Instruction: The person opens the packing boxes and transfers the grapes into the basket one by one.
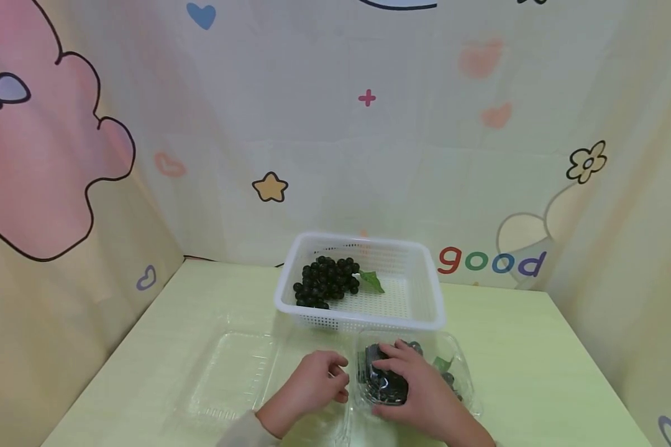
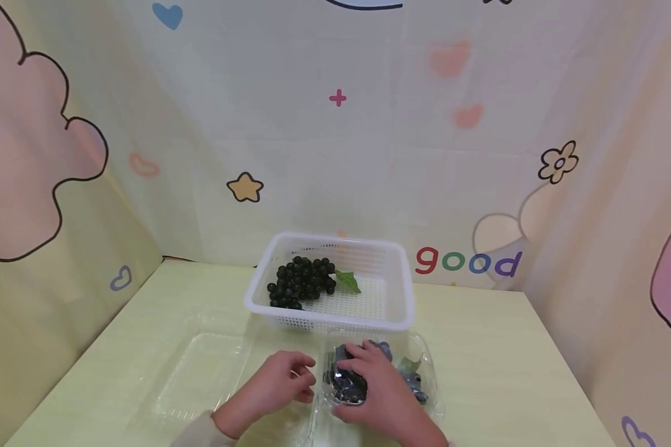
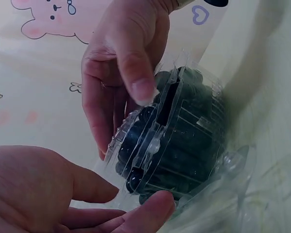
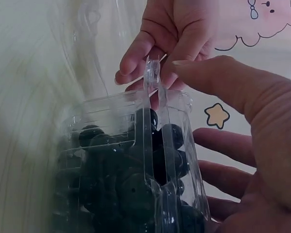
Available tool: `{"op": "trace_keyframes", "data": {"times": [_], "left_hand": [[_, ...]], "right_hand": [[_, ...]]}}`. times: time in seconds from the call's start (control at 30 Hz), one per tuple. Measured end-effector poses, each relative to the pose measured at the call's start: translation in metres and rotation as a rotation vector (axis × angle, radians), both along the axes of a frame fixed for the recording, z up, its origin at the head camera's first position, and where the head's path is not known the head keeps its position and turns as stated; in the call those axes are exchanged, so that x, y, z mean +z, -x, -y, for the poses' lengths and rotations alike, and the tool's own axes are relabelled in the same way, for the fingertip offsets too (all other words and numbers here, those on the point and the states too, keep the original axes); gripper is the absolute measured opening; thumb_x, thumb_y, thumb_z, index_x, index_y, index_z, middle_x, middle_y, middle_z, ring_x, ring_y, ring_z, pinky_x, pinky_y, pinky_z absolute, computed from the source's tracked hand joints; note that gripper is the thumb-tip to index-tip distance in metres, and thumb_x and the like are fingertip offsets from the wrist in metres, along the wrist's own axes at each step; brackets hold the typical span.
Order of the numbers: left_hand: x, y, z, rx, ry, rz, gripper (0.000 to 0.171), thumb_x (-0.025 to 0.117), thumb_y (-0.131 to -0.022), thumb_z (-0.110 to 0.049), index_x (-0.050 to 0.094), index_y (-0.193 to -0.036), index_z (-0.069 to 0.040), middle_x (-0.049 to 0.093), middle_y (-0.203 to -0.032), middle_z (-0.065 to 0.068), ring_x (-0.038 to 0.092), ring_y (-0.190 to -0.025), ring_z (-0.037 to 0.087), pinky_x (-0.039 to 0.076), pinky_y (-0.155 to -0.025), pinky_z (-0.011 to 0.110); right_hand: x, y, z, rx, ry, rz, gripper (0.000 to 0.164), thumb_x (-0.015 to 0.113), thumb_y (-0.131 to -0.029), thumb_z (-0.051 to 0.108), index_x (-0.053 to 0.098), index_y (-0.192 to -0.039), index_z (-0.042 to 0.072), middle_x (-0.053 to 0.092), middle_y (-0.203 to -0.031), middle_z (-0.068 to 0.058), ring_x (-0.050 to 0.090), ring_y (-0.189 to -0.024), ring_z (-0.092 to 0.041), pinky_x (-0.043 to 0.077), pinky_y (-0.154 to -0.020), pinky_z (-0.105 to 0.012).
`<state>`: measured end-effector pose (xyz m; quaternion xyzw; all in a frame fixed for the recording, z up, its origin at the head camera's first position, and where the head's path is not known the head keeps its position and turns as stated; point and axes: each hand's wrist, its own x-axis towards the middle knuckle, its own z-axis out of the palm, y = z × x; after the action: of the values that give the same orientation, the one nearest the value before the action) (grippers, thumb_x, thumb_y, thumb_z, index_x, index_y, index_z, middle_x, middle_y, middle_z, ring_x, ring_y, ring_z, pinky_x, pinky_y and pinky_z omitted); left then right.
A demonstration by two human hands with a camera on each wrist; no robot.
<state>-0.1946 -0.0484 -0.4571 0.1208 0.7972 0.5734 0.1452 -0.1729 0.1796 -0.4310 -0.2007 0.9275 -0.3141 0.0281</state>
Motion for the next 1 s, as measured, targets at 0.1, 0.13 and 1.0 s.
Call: {"op": "trace_keyframes", "data": {"times": [0.1,0.13,1.0], "left_hand": [[-0.002,0.002,-0.005,-0.005,-0.010,0.043,0.036,0.061,-0.095,0.003,0.059,-0.129,0.013,0.070,-0.086,0.012,0.074,-0.066,0.021,0.063,-0.062,0.033],[-0.003,0.002,-0.006,-0.005,-0.017,0.049,0.036,0.060,-0.095,0.004,0.059,-0.130,0.013,0.070,-0.085,0.011,0.073,-0.065,0.019,0.063,-0.062,0.032],[-0.015,0.009,-0.008,-0.042,-0.114,0.113,0.038,0.063,-0.091,0.010,0.060,-0.129,0.010,0.065,-0.092,0.012,0.067,-0.063,0.015,0.064,-0.060,0.035]], "right_hand": [[-0.001,0.000,-0.001,0.026,-0.003,0.015,0.069,0.092,-0.072,0.042,0.069,-0.131,0.013,0.050,-0.156,-0.010,0.032,-0.150,-0.047,0.040,-0.111,-0.069],[-0.001,0.000,-0.001,0.027,-0.002,0.015,0.069,0.092,-0.072,0.039,0.069,-0.132,0.013,0.050,-0.156,-0.011,0.032,-0.150,-0.047,0.040,-0.111,-0.069],[-0.015,-0.015,0.007,-0.017,-0.044,-0.157,0.054,0.089,-0.075,0.028,0.073,-0.125,0.014,0.061,-0.145,-0.010,0.042,-0.145,-0.047,0.050,-0.104,-0.063]]}}
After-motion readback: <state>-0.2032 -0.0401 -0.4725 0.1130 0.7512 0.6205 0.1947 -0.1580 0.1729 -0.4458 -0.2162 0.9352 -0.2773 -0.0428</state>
